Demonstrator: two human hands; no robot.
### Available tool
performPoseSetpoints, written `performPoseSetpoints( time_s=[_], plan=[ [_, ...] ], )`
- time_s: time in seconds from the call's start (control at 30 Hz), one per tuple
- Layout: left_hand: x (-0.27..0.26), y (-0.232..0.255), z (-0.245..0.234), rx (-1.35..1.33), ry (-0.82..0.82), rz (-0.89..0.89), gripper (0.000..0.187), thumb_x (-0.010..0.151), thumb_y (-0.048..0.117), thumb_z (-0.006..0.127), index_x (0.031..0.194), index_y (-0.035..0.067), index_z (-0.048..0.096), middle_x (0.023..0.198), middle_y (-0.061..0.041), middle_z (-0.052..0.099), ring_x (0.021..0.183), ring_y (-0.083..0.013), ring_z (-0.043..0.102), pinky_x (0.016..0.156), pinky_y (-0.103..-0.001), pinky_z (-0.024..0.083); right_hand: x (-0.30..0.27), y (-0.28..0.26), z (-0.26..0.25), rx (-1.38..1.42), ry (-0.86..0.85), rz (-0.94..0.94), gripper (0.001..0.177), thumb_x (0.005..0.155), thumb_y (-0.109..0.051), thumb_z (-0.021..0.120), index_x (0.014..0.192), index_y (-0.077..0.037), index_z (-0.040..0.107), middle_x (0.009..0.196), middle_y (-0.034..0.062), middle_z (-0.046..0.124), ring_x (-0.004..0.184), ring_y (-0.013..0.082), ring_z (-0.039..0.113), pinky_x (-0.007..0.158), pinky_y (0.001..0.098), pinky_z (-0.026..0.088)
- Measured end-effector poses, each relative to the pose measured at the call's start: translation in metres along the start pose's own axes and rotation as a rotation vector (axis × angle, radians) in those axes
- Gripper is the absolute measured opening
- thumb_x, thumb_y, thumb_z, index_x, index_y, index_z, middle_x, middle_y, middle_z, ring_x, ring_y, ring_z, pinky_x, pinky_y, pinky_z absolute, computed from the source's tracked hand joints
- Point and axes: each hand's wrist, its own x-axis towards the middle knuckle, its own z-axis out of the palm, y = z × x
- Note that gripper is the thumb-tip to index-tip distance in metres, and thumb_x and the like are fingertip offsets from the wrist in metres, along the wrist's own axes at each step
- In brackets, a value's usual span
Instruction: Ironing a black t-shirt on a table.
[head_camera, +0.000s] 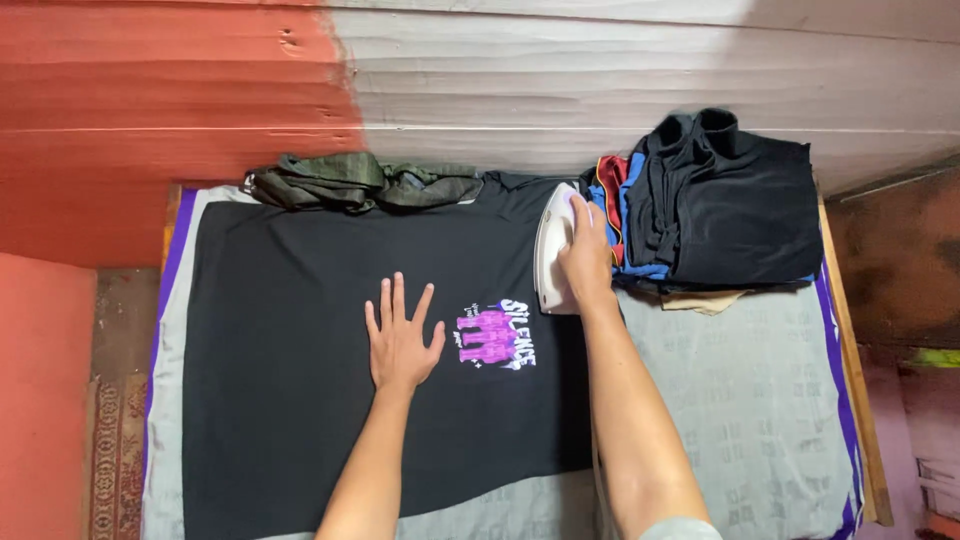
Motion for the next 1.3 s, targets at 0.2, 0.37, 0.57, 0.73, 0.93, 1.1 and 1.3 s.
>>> performPoseSetpoints(
  time_s=[0.2, 0.37, 0.57, 0.73, 0.93, 1.1, 1.3],
  plan=[
    [0.000, 0.001, -0.008, -0.012, -0.063, -0.026, 0.068, 0.090, 0.046, 0.055, 0.155, 0.030, 0.040, 0.167, -0.015, 0.020, 0.155, -0.0335, 0.016, 0.120, -0.058, 0.017, -0.025, 0.002, -0.006, -0.019, -0.030, -0.099, 0.080, 0.071, 0.014, 0.059, 0.145, -0.014, 0.050, 0.148, 0.0238, 0.047, 0.129, 0.0475, 0.053, 0.103, 0.0491, 0.048],
    [0.004, 0.000, -0.006, 0.000, -0.093, -0.027, 0.069, 0.091, 0.046, 0.054, 0.156, 0.031, 0.039, 0.168, -0.016, 0.019, 0.156, -0.0330, 0.015, 0.120, -0.059, 0.017, -0.010, -0.021, -0.019, -0.014, -0.069, 0.000, 0.075, 0.077, 0.010, 0.062, 0.145, -0.016, 0.050, 0.148, 0.0204, 0.049, 0.125, 0.0441, 0.057, 0.101, 0.0485, 0.049],
    [0.004, 0.001, -0.004, 0.032, -0.097, -0.030, 0.068, 0.090, 0.046, 0.054, 0.155, 0.030, 0.040, 0.167, -0.017, 0.019, 0.155, -0.0329, 0.015, 0.120, -0.059, 0.017, -0.001, -0.019, -0.017, -0.001, -0.029, -0.032, 0.079, 0.074, 0.013, 0.064, 0.147, -0.015, 0.049, 0.146, 0.0219, 0.048, 0.126, 0.0457, 0.056, 0.102, 0.0477, 0.049],
    [0.004, -0.002, -0.002, 0.018, -0.076, -0.018, 0.068, 0.090, 0.047, 0.054, 0.154, 0.030, 0.042, 0.166, -0.017, 0.020, 0.155, -0.0334, 0.015, 0.119, -0.059, 0.018, -0.016, -0.017, -0.018, -0.002, -0.067, -0.077, 0.084, 0.070, 0.017, 0.064, 0.147, -0.017, 0.050, 0.146, 0.0216, 0.049, 0.127, 0.0457, 0.055, 0.102, 0.0472, 0.049],
    [0.005, -0.004, 0.000, 0.015, -0.056, -0.019, 0.067, 0.090, 0.045, 0.055, 0.154, 0.029, 0.041, 0.166, -0.017, 0.021, 0.154, -0.0333, 0.017, 0.119, -0.060, 0.018, 0.012, -0.017, -0.015, -0.010, -0.052, -0.004, 0.081, 0.073, 0.012, 0.068, 0.146, -0.017, 0.049, 0.142, 0.0168, 0.053, 0.126, 0.0426, 0.058, 0.102, 0.0472, 0.050],
    [0.003, -0.003, -0.003, -0.009, -0.045, -0.006, 0.068, 0.092, 0.046, 0.054, 0.156, 0.029, 0.040, 0.168, -0.017, 0.020, 0.156, -0.0337, 0.017, 0.120, -0.059, 0.018, -0.022, -0.022, -0.028, 0.004, -0.088, -0.066, 0.084, 0.068, 0.012, 0.069, 0.144, -0.016, 0.049, 0.143, 0.0215, 0.048, 0.121, 0.0455, 0.056, 0.098, 0.0480, 0.050],
    [0.003, -0.005, 0.011, 0.045, -0.047, -0.013, 0.068, 0.089, 0.046, 0.054, 0.154, 0.030, 0.041, 0.165, -0.017, 0.020, 0.153, -0.0334, 0.016, 0.119, -0.059, 0.016, -0.011, -0.015, -0.019, -0.034, -0.082, 0.010, 0.072, 0.082, 0.009, 0.065, 0.146, -0.020, 0.051, 0.145, 0.0175, 0.053, 0.122, 0.0425, 0.060, 0.101, 0.0485, 0.050]
  ],
)
